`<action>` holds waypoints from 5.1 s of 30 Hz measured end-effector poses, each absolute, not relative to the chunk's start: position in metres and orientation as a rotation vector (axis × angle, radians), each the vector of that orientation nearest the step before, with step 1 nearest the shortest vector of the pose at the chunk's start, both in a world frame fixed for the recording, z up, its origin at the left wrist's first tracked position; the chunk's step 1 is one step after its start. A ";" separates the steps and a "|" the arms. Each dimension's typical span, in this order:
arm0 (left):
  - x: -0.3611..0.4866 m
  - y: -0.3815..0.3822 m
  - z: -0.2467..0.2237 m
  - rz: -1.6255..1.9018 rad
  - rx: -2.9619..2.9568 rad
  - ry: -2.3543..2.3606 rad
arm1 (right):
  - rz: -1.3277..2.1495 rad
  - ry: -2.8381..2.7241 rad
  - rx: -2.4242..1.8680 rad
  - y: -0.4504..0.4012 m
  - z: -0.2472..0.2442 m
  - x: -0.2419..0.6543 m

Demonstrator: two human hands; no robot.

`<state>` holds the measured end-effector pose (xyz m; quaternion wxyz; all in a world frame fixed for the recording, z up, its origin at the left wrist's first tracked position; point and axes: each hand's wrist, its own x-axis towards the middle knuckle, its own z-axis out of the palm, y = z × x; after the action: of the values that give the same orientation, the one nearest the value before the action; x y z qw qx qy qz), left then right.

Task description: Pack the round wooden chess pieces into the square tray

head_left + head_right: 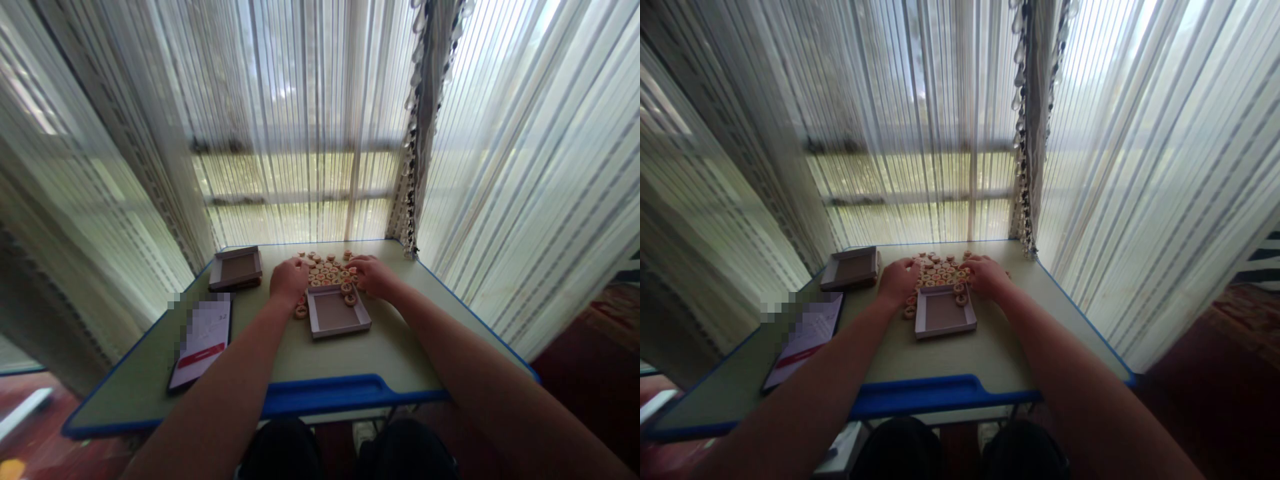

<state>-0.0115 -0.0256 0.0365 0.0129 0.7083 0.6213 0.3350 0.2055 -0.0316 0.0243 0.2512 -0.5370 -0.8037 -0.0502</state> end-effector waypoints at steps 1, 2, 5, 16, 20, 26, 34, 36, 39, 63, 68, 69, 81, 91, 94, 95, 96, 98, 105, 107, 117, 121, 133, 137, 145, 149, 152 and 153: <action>-0.011 -0.027 0.036 1.024 2.237 1.950 | -0.135 -2.191 -1.471 -0.031 0.024 0.206; -0.010 -0.028 0.036 1.004 2.266 1.961 | -0.133 -2.196 -1.477 -0.030 0.023 0.207; -0.007 -0.030 0.036 0.943 2.352 1.967 | -0.133 -2.201 -1.492 -0.028 0.021 0.209; -0.006 -0.028 0.033 0.823 2.532 1.872 | -0.072 -2.292 -1.585 -0.020 0.011 0.214; -0.004 -0.026 0.030 0.678 2.518 1.888 | -0.111 -2.328 -1.563 -0.019 0.009 0.215; -0.005 -0.028 0.032 0.570 2.566 1.848 | -0.162 -2.404 -1.473 -0.020 0.013 0.215; -0.006 -0.027 0.030 0.561 2.577 1.857 | -0.089 -2.370 -1.510 -0.024 0.017 0.211; -0.006 -0.026 0.030 0.598 2.566 1.863 | -0.075 -2.375 -1.518 -0.024 0.017 0.211; -0.008 -0.027 0.034 0.740 2.483 1.901 | -0.079 -2.369 -1.511 -0.025 0.017 0.211; -0.039 -0.003 0.026 0.909 2.104 2.088 | -0.203 -2.314 -1.481 -0.024 0.020 0.213; -0.043 0.004 0.021 0.950 2.030 1.999 | -0.198 -2.299 -1.503 -0.025 0.019 0.214; -0.043 0.004 0.022 1.023 1.998 1.994 | -0.194 -2.298 -1.502 -0.024 0.018 0.214; -0.048 -0.005 0.041 1.415 1.900 1.875 | -0.257 -2.207 -1.375 -0.029 0.026 0.213; -0.033 -0.008 0.038 0.853 2.271 1.857 | -0.118 -2.296 -1.274 -0.036 0.030 0.201; -0.032 -0.009 0.037 0.742 2.321 1.836 | -0.021 -2.326 -1.235 -0.042 0.033 0.192; -0.032 -0.009 0.037 0.723 2.329 1.832 | -0.005 -2.337 -1.220 -0.044 0.034 0.190; -0.033 -0.008 0.037 0.712 2.330 1.836 | 0.006 -2.348 -1.205 -0.046 0.035 0.189; -0.035 -0.007 0.038 0.711 2.314 1.852 | 0.023 -2.358 -1.189 -0.047 0.035 0.188; -0.038 -0.015 0.046 0.694 2.363 1.785 | 0.045 -2.366 -1.249 -0.045 0.032 0.191; -0.037 -0.017 0.046 0.654 2.377 1.809 | 0.042 -2.371 -1.269 -0.044 0.031 0.192; -0.034 -0.009 0.033 0.641 2.407 1.874 | 0.023 -2.364 -1.265 -0.042 0.031 0.194; -0.029 -0.011 0.031 0.648 2.492 1.820 | 0.033 -2.315 -1.292 -0.039 0.029 0.202; -0.019 -0.011 0.030 0.417 2.476 1.858 | -0.056 -2.126 -1.372 -0.016 0.028 0.200; -0.013 -0.011 0.035 0.346 2.459 1.871 | -0.127 -2.340 -1.323 0.014 0.053 0.175; -0.012 -0.013 0.043 0.308 2.429 1.884 | 0.038 -2.331 -1.701 0.082 0.067 0.124; -0.011 -0.015 0.046 0.294 2.421 1.883 | 0.104 -2.301 -1.793 0.094 0.055 0.117; -0.010 -0.015 0.046 0.289 2.428 1.876 | 0.157 -2.276 -1.782 0.096 0.050 0.119; -0.010 -0.015 0.046 0.280 2.426 1.875 | 0.179 -2.272 -1.772 0.096 0.049 0.119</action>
<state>-0.0103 -0.0149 0.0457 0.0313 0.7876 0.6086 0.0909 0.1192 0.0964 0.0490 0.1271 -0.6089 -0.7806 0.0614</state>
